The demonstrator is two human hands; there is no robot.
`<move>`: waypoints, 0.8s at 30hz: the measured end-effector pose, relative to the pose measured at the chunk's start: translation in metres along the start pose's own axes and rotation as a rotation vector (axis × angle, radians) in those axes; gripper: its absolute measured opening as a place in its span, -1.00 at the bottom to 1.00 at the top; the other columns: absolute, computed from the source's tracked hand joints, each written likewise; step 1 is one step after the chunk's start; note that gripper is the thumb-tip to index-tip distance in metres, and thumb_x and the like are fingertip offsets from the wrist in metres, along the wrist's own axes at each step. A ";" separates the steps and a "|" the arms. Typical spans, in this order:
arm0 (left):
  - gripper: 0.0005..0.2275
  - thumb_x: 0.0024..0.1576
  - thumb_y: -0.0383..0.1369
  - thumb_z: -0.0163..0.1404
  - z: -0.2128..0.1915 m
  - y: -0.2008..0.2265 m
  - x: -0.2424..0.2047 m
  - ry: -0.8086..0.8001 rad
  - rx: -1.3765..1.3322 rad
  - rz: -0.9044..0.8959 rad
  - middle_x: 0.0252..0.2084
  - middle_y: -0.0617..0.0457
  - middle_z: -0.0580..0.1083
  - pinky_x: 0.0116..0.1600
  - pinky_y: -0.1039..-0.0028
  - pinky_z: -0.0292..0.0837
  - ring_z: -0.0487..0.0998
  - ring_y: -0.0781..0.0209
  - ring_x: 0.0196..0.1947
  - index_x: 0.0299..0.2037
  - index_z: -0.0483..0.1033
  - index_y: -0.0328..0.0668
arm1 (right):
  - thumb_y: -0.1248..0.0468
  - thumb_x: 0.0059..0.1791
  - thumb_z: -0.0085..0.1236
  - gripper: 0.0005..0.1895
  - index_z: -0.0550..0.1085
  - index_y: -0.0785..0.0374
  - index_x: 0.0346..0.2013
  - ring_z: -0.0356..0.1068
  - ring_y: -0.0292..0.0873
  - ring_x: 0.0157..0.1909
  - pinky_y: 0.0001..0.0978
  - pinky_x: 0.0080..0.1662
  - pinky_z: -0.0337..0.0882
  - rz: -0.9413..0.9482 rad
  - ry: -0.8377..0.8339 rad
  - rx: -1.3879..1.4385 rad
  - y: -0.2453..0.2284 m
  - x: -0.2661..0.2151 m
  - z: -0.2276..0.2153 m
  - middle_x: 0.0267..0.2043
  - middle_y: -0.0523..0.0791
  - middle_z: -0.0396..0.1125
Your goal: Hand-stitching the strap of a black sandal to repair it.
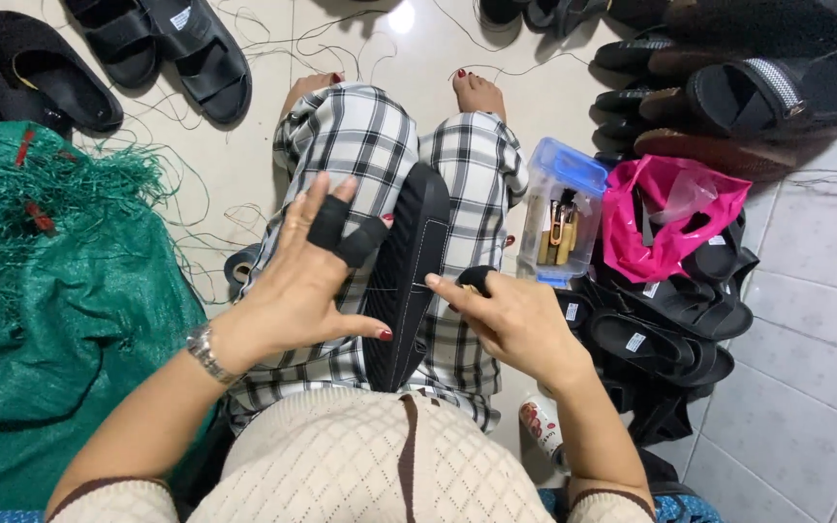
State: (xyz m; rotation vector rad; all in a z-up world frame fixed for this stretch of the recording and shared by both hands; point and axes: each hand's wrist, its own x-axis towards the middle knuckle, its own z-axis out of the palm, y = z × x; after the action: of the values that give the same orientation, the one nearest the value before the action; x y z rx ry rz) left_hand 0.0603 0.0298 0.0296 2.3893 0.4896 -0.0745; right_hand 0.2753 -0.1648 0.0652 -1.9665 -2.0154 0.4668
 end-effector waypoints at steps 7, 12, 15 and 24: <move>0.12 -0.38 0.14 0.42 0.016 -0.006 0.006 0.074 0.046 0.115 0.57 -0.18 -0.28 0.51 -0.07 -0.52 -0.46 -0.22 0.53 0.46 0.16 0.01 | 0.28 -0.05 0.17 -0.50 0.48 -0.12 0.20 0.06 -0.25 -0.63 -0.36 -0.57 0.07 0.008 -0.038 0.005 -0.001 0.003 -0.006 -0.58 -0.22 0.04; 0.13 -0.38 0.28 0.35 0.032 -0.016 0.011 0.133 0.073 0.183 0.58 -0.05 -0.23 0.51 -0.13 -0.64 -0.52 -0.10 0.53 0.47 0.18 0.03 | 0.34 -0.14 0.20 -0.38 0.45 -0.11 0.23 0.09 -0.25 -0.66 -0.38 -0.62 0.12 0.018 -0.083 -0.130 -0.018 0.007 -0.019 -0.58 -0.21 0.10; 0.12 -0.35 0.36 0.30 0.037 -0.020 0.014 0.209 0.077 0.253 0.57 -0.01 -0.04 0.48 -0.14 -0.69 -0.44 -0.15 0.53 0.46 0.21 0.09 | 0.33 -0.20 0.16 -0.33 0.44 0.08 0.25 0.21 -0.21 -0.66 -0.37 -0.64 0.20 0.021 -0.174 -0.257 -0.029 0.015 -0.026 -0.57 -0.15 0.17; 0.03 -0.41 0.31 0.26 0.036 -0.025 0.016 0.276 0.061 0.303 0.50 0.04 0.20 0.48 -0.05 -0.71 -0.40 -0.06 0.53 0.32 0.46 -0.09 | 0.36 -0.24 0.24 -0.40 0.54 0.23 0.12 0.24 -0.23 -0.65 -0.41 -0.65 0.23 -0.074 -0.108 -0.151 -0.016 0.028 -0.003 -0.61 -0.14 0.23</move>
State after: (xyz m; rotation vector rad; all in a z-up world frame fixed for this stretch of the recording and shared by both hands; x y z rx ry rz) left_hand 0.0686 0.0289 -0.0159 2.5182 0.2462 0.3851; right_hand 0.2610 -0.1373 0.0745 -1.9822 -2.2429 0.4233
